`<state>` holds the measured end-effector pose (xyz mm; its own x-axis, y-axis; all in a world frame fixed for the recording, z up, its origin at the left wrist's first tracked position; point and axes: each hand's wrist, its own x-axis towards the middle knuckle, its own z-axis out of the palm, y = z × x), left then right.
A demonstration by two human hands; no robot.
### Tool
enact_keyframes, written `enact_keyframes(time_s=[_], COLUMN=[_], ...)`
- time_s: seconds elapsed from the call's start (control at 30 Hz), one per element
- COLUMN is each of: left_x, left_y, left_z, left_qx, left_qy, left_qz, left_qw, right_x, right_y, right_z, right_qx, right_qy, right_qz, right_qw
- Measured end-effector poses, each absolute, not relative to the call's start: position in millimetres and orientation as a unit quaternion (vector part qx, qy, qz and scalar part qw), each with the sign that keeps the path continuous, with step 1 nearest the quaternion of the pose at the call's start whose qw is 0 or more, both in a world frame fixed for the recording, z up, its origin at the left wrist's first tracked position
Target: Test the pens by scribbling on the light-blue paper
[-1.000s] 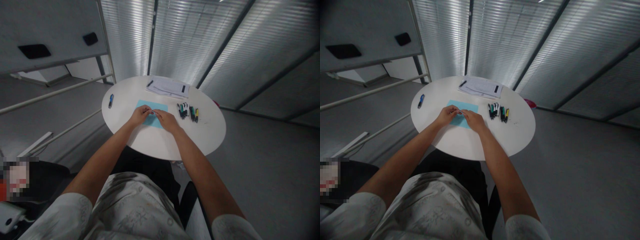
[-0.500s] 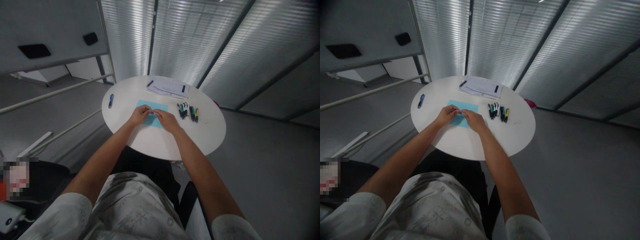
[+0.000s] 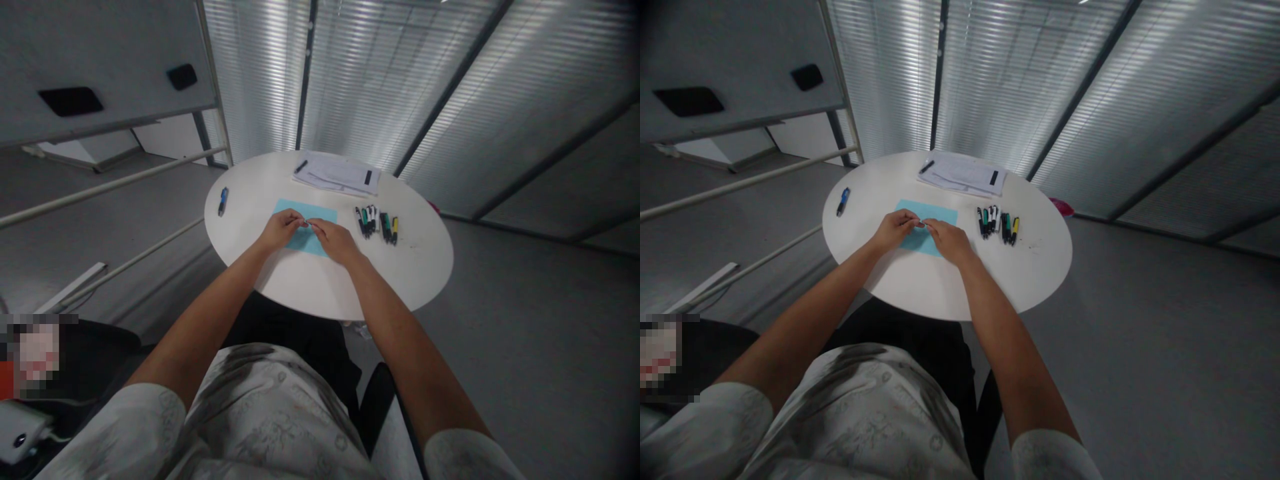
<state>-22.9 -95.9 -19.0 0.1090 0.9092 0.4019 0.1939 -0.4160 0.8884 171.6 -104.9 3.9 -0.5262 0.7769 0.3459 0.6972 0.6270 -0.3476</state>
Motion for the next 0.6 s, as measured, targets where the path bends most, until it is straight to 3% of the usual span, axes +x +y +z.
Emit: enact_keyframes(time_s=[0.6], left_x=[-22.4], left_y=[-97.8], left_z=[-19.3], left_qx=[0.670], left_qy=[0.408], left_qz=[0.500], left_qw=[0.367], right_x=[171.6], right_y=[-107.0], right_z=[5.0], right_qx=[-0.430], right_qy=[-0.867], right_qz=[0.087], right_qw=[0.237])
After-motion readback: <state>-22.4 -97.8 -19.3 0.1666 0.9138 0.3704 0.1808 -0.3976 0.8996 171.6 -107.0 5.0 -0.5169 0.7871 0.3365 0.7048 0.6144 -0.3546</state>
